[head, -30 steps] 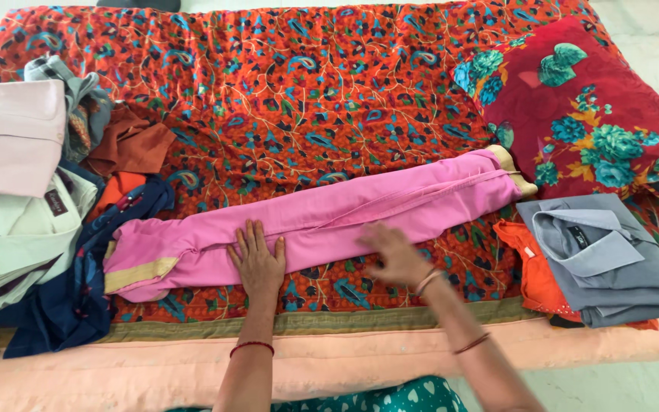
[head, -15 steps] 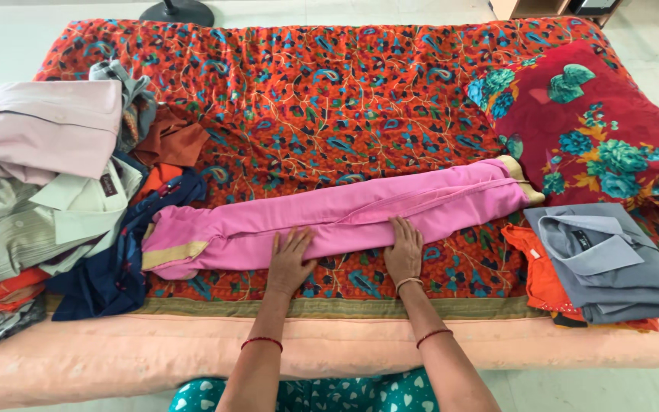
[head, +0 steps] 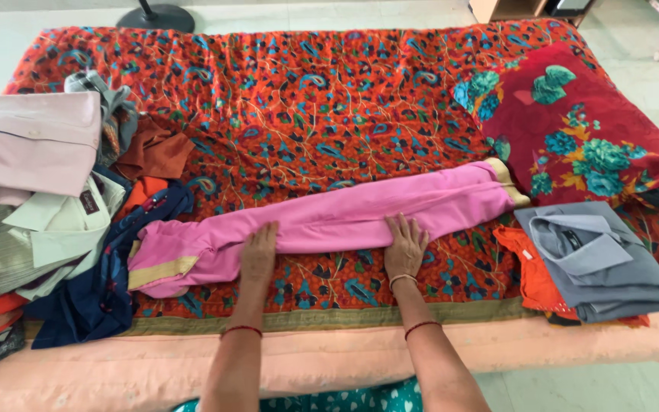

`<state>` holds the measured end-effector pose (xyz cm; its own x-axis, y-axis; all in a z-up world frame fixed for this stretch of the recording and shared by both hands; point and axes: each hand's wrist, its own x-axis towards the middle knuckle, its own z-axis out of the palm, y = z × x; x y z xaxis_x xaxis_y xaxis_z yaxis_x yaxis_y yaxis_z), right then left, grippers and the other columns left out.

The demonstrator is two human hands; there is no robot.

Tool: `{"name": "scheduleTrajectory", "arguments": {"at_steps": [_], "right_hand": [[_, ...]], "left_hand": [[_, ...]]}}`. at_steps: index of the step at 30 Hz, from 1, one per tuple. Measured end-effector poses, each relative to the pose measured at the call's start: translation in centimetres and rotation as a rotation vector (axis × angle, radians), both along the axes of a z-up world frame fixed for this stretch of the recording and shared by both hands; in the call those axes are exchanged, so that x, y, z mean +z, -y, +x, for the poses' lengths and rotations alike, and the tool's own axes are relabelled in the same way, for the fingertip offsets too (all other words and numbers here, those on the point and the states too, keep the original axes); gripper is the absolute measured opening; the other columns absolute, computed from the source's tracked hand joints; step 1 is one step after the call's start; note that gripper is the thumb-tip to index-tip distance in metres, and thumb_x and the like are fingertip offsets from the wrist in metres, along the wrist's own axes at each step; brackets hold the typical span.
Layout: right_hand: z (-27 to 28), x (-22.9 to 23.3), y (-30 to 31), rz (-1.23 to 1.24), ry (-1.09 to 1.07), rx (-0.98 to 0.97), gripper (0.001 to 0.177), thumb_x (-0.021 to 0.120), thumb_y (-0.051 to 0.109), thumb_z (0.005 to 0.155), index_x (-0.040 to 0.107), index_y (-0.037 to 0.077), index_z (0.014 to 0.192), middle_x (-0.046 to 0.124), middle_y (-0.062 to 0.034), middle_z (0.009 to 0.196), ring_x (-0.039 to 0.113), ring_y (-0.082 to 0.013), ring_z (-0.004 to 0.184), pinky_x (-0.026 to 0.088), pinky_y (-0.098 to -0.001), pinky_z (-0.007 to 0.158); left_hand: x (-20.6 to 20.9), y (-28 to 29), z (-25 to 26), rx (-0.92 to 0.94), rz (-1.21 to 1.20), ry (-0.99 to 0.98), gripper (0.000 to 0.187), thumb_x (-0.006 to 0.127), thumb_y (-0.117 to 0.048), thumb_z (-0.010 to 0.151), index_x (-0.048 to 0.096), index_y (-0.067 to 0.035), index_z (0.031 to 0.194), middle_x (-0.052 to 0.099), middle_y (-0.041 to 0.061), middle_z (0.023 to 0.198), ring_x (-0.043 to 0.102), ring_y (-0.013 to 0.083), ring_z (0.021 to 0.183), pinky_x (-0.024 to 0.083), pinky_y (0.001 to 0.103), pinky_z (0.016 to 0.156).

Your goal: The person folds a pink garment on a bed by repeatedly smoothing the fabric and folding the sleeves and body into a compact rectangle.

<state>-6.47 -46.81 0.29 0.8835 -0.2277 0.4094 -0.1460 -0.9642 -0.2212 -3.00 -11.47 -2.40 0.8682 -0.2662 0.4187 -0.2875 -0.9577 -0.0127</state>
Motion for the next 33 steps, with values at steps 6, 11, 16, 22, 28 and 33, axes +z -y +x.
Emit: {"name": "scheduleTrajectory", "arguments": {"at_steps": [6, 11, 16, 22, 28, 33], "right_hand": [[-2.3, -0.2, -1.8, -0.249, 0.013, 0.394, 0.068, 0.055, 0.002, 0.082, 0.059, 0.031, 0.143, 0.057, 0.0008, 0.148, 0.045, -0.0302, 0.143, 0.023, -0.0588, 0.121], [-6.6, 0.0, -8.4, -0.185, -0.010, 0.697, 0.062, 0.058, 0.005, 0.086, 0.060, 0.032, 0.143, 0.060, 0.0024, 0.146, 0.045, -0.0262, 0.145, 0.026, -0.0604, 0.122], [-9.7, 2.7, -12.5, 0.238, -0.159, 0.907, 0.056, 0.063, 0.007, 0.082, 0.063, 0.019, 0.137, 0.058, -0.0094, 0.145, 0.046, -0.0351, 0.139, 0.031, -0.0538, 0.115], [-7.9, 2.1, -5.9, 0.736, 0.101, 0.483, 0.032, 0.059, 0.005, 0.091, 0.076, 0.012, 0.117, 0.076, -0.0109, 0.119, 0.073, -0.0266, 0.104, 0.057, -0.0363, 0.091], [-3.6, 1.2, 7.9, 0.452, 0.301, 0.032, 0.023, 0.060, 0.008, 0.095, 0.068, 0.008, 0.118, 0.068, -0.0160, 0.113, 0.061, -0.0331, 0.111, 0.049, -0.0446, 0.097], [1.0, 4.7, 10.3, 0.176, -0.085, 0.301, 0.024, 0.062, 0.010, 0.096, 0.071, 0.020, 0.117, 0.069, -0.0094, 0.118, 0.060, -0.0306, 0.121, 0.043, -0.0497, 0.105]], "left_hand": [[1.5, -7.9, -3.6, 0.052, 0.130, 0.029, 0.059, 0.052, -0.005, 0.090, 0.050, -0.004, 0.149, 0.062, 0.010, 0.129, 0.058, 0.0268, 0.120, 0.044, 0.039, 0.114], [2.9, -17.0, -9.5, 0.221, 0.227, 0.137, 0.059, 0.051, -0.008, 0.091, 0.053, -0.009, 0.151, 0.058, 0.007, 0.147, 0.054, 0.0322, 0.133, 0.037, 0.039, 0.120], [6.8, -19.9, -10.2, 0.471, 0.092, -0.454, 0.097, 0.077, -0.034, 0.081, 0.028, -0.014, 0.162, 0.027, 0.009, 0.164, 0.022, 0.0325, 0.154, 0.017, 0.054, 0.121], [8.1, -11.5, -7.9, 0.197, -0.227, -0.513, 0.114, 0.074, -0.066, 0.077, 0.016, -0.016, 0.162, 0.013, 0.014, 0.169, 0.010, 0.0341, 0.159, 0.010, 0.055, 0.127], [0.2, -1.9, -7.2, 0.166, -0.419, -0.457, 0.086, 0.052, -0.059, 0.091, 0.023, -0.019, 0.162, 0.019, 0.010, 0.169, 0.015, 0.0366, 0.152, 0.015, 0.062, 0.115], [-0.3, -0.5, -10.0, 0.223, -0.299, -0.275, 0.078, 0.049, -0.061, 0.094, 0.031, -0.022, 0.160, 0.028, 0.004, 0.168, 0.024, 0.0335, 0.153, 0.020, 0.059, 0.121]]}}
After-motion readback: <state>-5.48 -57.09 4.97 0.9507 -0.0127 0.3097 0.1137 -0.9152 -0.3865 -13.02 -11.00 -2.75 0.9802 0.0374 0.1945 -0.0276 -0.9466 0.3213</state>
